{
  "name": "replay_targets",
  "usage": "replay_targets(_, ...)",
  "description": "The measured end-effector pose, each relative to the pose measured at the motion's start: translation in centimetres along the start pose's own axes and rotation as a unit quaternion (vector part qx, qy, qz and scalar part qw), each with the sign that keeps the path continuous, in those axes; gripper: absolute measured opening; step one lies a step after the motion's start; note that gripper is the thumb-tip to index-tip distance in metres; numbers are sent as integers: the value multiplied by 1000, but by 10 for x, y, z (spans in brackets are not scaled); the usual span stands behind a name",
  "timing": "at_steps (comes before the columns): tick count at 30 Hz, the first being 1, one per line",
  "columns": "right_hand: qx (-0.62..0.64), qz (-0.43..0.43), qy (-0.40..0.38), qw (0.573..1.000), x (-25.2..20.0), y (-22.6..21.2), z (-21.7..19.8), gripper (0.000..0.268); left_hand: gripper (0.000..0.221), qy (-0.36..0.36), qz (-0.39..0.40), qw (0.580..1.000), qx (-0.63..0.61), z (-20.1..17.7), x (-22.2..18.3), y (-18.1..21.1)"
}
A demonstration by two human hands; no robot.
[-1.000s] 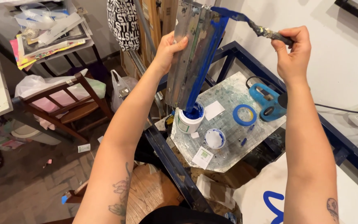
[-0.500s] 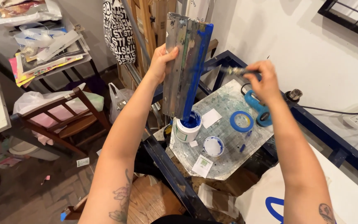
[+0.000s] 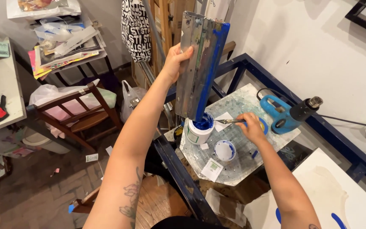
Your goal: Manually screen printing a design onto fabric and reloading the squeegee with ink.
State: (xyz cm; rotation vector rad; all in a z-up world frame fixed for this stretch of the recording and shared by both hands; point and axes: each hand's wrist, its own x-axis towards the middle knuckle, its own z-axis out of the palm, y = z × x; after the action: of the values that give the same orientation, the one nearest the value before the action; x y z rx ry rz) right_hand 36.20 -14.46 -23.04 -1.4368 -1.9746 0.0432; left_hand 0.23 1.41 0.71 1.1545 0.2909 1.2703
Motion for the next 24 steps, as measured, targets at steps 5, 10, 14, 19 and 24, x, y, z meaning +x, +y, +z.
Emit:
replay_targets(5,-67,0,42,997,-35,-1,4,17,15,-3,11,1000,7,17,-13,20)
replay_targets(10,-145,0,100,984,-50,-16,-38,11,15,-8,17,1000,12,17,-16,23)
replay_targets(14,-87,-8,167,982,-29,-23,-95,14,14,4,24,1000,7,20,-19,24)
replay_targets(19,-54,-81,270,958,37,-70,-177,17,13,12,27,999,10,12,-15,15)
replay_targets(24,-115,-152,348,918,102,-136,-214,18,13,27,16,999,7,12,-16,10)
